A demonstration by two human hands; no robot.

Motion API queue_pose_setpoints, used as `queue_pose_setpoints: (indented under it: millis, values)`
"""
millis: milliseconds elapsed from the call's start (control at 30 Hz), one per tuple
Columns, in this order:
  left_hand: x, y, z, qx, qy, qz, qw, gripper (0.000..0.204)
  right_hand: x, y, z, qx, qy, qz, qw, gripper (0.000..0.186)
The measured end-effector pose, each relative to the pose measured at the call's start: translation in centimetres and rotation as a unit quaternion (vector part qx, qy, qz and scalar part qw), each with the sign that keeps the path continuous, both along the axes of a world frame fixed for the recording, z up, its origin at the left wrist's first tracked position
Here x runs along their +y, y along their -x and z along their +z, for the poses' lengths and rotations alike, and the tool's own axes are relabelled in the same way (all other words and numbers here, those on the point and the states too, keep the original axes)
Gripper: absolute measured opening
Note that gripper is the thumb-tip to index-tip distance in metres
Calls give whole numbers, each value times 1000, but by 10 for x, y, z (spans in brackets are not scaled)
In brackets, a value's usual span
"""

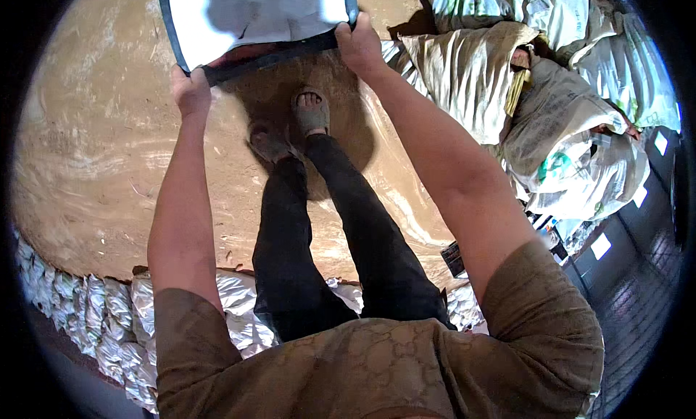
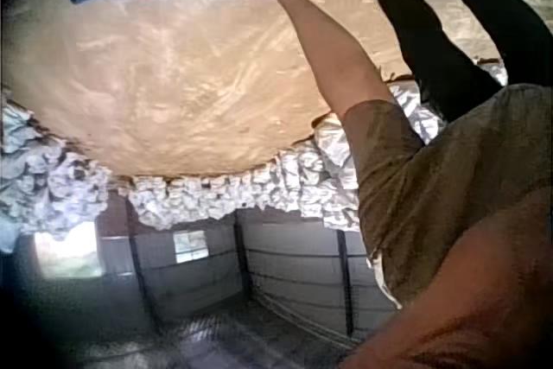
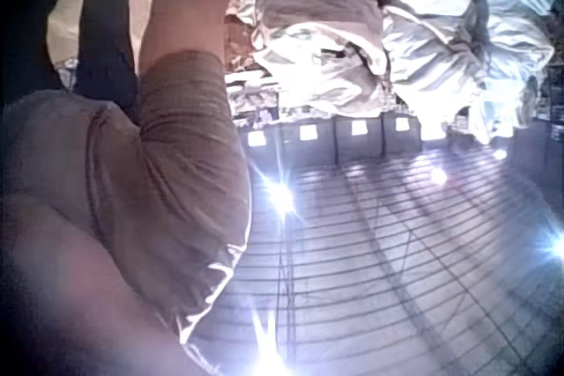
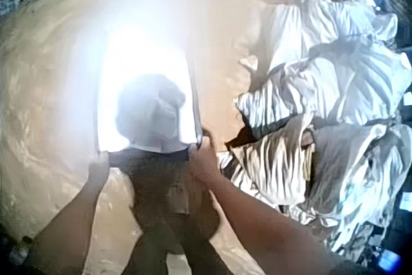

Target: The person uses a handheld tape dispenser to seal white paper liners inside black plastic crates. They repeatedly apply tape to the edges of the paper, fold the paper over, and move the sealed crates to a designated area on the floor.

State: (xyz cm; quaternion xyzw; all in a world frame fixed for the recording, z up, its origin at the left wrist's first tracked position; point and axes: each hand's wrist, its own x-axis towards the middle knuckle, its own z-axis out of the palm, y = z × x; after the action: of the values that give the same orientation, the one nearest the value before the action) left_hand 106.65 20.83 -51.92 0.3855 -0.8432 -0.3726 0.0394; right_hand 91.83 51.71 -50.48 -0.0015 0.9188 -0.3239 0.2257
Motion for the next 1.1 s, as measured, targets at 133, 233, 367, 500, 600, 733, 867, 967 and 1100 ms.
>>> queue_pose_setpoints:
  millis: [133, 233, 367, 500, 600, 733, 867, 967, 1100]
  values:
    - [49, -62, 3, -43, -49, 55, 996, 37, 38, -50, 7, 2, -9, 30, 1000, 39]
    - [86, -119, 3, 8, -16, 67, 998, 30, 66, -99, 6, 18, 5, 25, 1000, 38]
    - [129, -187, -3, -21, -14, 76, 997, 30, 110, -163, 3, 21, -12, 48, 999, 38]
    - [190, -262, 8, -47, -37, 107, 992, 32, 157, -215, 4, -16, -23, 82, 996, 40]
    - [248, -309, 0, -39, 12, 137, 990, 33, 196, -242, 8, -22, -19, 121, 992, 39]
    - [329, -368, -15, -67, -2, 182, 981, 36, 251, -271, 4, -23, 2, 150, 988, 37]
    - [382, -425, -1, 66, -136, 284, 947, 26, 276, -336, -16, 27, -22, 158, 987, 33]
    - [414, -481, -1, -35, -35, 208, 977, 39, 312, -367, -7, -23, -4, 155, 988, 34]
    - [465, -500, -5, -4, -59, 237, 970, 45, 363, -403, -12, 26, 22, 153, 988, 32]
